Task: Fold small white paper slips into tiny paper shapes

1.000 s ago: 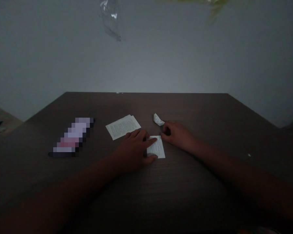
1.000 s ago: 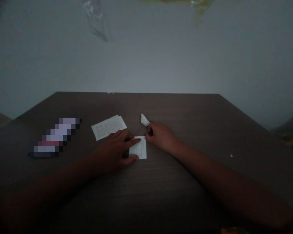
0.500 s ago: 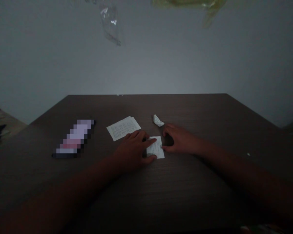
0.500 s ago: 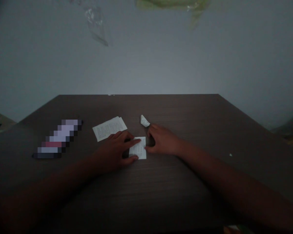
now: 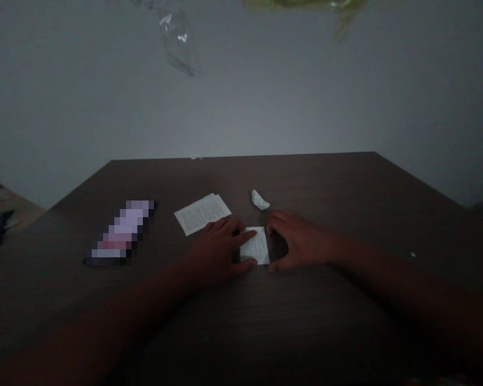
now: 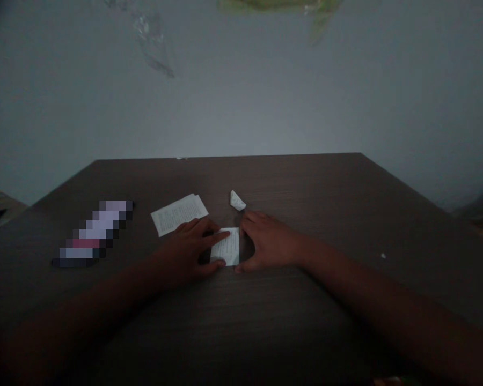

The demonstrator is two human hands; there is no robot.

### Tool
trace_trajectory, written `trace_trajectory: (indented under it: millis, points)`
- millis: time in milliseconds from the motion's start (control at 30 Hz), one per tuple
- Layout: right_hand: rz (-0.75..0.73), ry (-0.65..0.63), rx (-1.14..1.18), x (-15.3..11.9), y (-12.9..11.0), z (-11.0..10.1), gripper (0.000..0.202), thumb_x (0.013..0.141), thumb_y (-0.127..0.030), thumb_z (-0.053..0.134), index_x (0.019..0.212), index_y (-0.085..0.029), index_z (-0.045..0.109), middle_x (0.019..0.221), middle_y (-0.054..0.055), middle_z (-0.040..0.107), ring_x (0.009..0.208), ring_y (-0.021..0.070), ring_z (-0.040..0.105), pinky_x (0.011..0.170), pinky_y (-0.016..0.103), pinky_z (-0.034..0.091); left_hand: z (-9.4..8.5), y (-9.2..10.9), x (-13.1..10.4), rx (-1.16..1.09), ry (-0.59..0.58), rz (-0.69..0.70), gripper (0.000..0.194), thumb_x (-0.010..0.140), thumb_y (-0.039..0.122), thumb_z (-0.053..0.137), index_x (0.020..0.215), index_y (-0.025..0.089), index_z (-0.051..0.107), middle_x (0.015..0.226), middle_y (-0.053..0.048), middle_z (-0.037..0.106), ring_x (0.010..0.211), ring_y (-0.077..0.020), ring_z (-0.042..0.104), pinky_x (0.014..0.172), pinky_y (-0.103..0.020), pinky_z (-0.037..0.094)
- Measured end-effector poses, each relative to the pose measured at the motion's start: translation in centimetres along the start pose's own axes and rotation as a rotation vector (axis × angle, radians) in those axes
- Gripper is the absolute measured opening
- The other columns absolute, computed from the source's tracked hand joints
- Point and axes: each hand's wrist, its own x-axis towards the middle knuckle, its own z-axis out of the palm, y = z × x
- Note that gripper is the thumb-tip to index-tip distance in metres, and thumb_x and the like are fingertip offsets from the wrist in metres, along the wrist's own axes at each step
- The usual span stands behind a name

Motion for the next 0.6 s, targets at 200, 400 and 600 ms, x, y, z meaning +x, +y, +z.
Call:
trace_trajectory:
  millis: [200, 400, 600]
  points:
    - [0.031, 0.166, 0.049, 0.8, 1.7, 1.9, 0.016, 0.106, -0.035, 0.079, 0.115, -0.024, 0.072, 0.127, 0.013, 0.075, 0.121, 0.0340, 0.072, 0.105, 0.049, 0.059, 0.0, -0.2, 0.0, -0.018, 0.005, 0.036, 0.061, 0.103, 0.041, 0.086, 0.159, 0.021, 0.072, 0.150, -0.016, 0.071, 0.141, -0.0411, 0.068, 0.124, -0.064, 0.056]
    - [0.022, 0.198, 0.084, 1.1, 2.1, 2.9, 0.011, 0.104, -0.028, 0.079, 0.110, -0.024, 0.071, 0.119, 0.010, 0.075, 0.121, 0.0327, 0.072, 0.106, 0.049, 0.056, -0.6, 0.4, 0.0, -0.041, 0.002, 0.012, 0.057, 0.102, 0.035, 0.087, 0.155, 0.019, 0.073, 0.153, -0.015, 0.072, 0.143, -0.0390, 0.068, 0.126, -0.058, 0.055]
    - [0.039, 0.217, 0.082, 1.0, 2.0, 3.1, 0.017, 0.102, -0.030, 0.081, 0.114, -0.024, 0.071, 0.123, 0.012, 0.075, 0.120, 0.0333, 0.072, 0.106, 0.049, 0.056, -1.0, 0.5, 0.1, -0.068, 0.001, 0.006, 0.055, 0.100, 0.033, 0.088, 0.152, 0.020, 0.073, 0.152, -0.013, 0.073, 0.143, -0.0395, 0.068, 0.125, -0.057, 0.054]
